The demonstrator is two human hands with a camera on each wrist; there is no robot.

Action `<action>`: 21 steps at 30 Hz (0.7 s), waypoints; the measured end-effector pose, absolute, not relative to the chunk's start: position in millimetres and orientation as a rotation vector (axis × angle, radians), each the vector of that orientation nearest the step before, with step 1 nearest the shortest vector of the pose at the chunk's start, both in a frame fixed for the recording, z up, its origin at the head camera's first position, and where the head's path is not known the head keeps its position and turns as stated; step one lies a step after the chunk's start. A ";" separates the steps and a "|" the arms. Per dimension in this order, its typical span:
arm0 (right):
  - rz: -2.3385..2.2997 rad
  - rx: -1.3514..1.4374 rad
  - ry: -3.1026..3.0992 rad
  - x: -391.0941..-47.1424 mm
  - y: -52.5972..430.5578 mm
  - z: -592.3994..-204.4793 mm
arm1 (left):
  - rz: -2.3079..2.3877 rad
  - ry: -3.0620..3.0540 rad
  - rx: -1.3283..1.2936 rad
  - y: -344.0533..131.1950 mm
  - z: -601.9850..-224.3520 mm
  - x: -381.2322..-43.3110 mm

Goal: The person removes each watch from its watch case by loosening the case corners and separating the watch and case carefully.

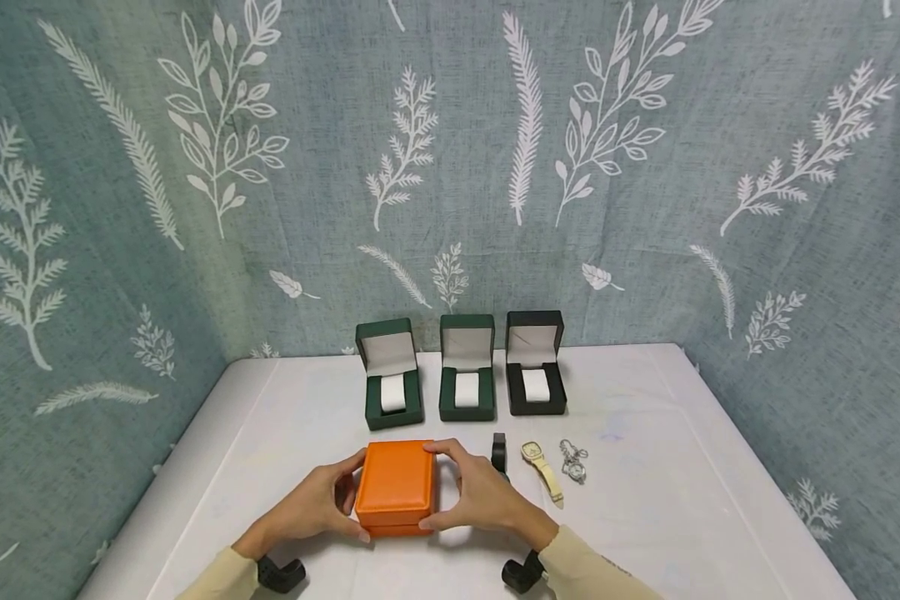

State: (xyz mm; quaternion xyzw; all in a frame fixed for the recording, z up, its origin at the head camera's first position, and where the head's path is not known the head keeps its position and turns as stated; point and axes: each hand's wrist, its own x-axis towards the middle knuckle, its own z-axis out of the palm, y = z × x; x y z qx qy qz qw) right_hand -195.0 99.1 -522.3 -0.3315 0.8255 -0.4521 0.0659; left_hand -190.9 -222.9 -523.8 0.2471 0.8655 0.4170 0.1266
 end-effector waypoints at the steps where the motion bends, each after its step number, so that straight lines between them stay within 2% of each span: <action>1: -1.375 -0.995 2.487 -195.7 99.5 -522.6 | 1.205 2.530 0.720 -221.9 -523.7 -191.1; 21: -1.535 -0.781 2.449 -204.1 92.5 -517.5 | 1.121 2.599 0.678 -217.1 -522.3 -188.6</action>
